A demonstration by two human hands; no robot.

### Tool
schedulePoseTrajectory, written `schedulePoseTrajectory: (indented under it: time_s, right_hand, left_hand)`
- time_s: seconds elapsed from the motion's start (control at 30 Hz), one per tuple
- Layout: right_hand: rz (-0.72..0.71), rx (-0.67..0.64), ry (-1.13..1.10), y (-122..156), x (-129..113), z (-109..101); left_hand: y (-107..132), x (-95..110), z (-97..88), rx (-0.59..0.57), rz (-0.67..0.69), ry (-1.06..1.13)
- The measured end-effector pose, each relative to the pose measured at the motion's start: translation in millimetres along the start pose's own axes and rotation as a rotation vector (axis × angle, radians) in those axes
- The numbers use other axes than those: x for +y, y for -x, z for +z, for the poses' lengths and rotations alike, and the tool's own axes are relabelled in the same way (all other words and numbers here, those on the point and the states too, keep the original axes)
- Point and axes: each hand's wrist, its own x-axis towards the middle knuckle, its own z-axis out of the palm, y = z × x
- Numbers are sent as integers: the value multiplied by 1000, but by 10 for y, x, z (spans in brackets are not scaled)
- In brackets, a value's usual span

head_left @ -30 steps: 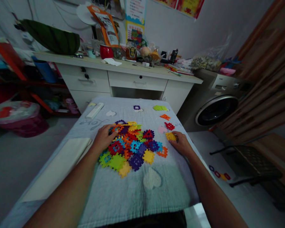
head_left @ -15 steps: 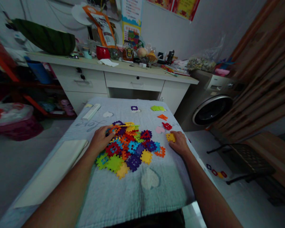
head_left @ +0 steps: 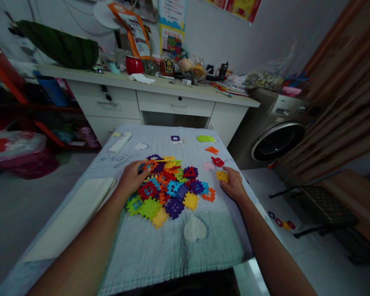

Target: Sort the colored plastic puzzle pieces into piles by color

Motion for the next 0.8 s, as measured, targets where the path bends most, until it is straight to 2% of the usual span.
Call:
schedulePoseTrajectory:
  time_s: [0.17,0.3,0.43,0.67,0.8]
  right_hand:
    - [-137,12,-61,26,-199,-78]
    - [-320,-160,-136,74,-456,-106]
    - [-368,-273,-154,103,-599,-51]
    - [-376,-183,-203,96,-617,-57]
    - [-429,-199,-211,102,-626,-65]
  left_hand:
    - [3,19,-10,3,2,-4]
    - [2,13,-3,0,5,2]
    - [3,0,7,-2,-3,13]
    - [8,28,-5,-6,-11,-15]
    - [11,35,-11,-4,-6,-12]
